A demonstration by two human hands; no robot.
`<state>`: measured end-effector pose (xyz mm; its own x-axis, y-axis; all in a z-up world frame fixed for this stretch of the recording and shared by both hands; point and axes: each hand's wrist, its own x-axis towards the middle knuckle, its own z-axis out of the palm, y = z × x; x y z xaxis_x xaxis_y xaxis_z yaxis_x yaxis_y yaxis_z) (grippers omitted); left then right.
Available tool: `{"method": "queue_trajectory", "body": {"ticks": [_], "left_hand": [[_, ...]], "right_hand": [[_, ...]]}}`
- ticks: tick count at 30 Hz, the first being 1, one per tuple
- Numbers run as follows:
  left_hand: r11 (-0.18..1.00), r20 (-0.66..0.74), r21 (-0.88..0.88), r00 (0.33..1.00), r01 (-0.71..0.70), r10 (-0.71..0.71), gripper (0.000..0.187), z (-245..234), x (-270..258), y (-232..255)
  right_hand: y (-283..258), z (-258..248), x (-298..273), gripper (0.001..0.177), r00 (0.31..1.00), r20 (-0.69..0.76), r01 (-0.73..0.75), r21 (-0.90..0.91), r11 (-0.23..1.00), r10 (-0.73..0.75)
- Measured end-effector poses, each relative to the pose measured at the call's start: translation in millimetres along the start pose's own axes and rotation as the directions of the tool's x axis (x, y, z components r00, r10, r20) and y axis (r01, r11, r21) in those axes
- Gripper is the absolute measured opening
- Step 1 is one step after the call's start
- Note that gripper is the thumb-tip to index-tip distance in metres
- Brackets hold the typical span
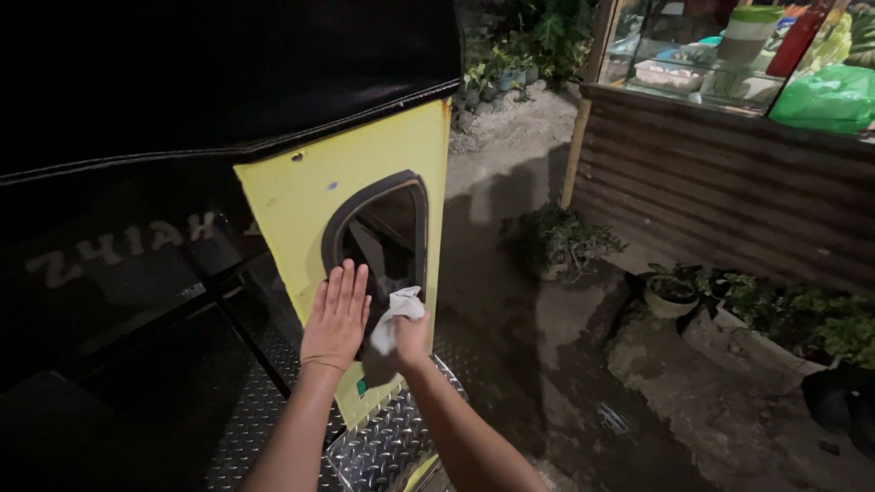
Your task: Wiping down the exterior and interior surfaces of a yellow tricycle with a cloth
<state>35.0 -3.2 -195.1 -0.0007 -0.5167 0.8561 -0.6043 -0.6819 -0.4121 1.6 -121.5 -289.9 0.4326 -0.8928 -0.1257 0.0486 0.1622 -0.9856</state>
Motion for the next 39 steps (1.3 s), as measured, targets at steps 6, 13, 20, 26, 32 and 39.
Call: {"method": "queue_trajectory", "body": {"ticks": [6,13,20,26,32,39], "left_hand": [[1.000,-0.056,0.029,0.998,-0.010,0.011,0.057,-7.0,3.0,-2.4],[1.000,-0.022,0.023,1.000,0.000,0.000,0.058,-8.7,3.5,0.1],[0.952,0.256,-0.276,0.965,0.131,-0.059,0.062,4.5,-26.4,11.2],[0.955,0.119,-0.287,0.992,0.068,-0.035,0.065,-15.3,-42.2,21.3],[0.957,0.187,-0.282,0.982,0.073,-0.020,0.065,-11.4,-51.6,21.8],[0.930,0.175,-0.349,0.983,0.118,-0.059,0.064,-49.2,-29.2,24.2]], "right_hand": [[16.7,14.2,-46.8,0.080,1.000,-0.002,0.005,-0.046,0.999,-0.005],[78.1,21.1,24.9,0.062,0.994,-0.039,-0.109,-0.179,0.978,0.103],[-50.5,5.6,-25.4,0.067,0.972,-0.150,0.199,0.098,0.975,-0.183],[-100.0,-20.2,-81.7,0.060,0.983,0.021,0.182,0.087,0.979,-0.184],[-38.1,-18.7,-25.4,0.074,0.999,0.014,0.038,-0.104,0.994,-0.037],[-185.5,-26.3,-88.3,0.057,0.972,-0.090,0.214,-0.030,0.976,-0.216]]}}
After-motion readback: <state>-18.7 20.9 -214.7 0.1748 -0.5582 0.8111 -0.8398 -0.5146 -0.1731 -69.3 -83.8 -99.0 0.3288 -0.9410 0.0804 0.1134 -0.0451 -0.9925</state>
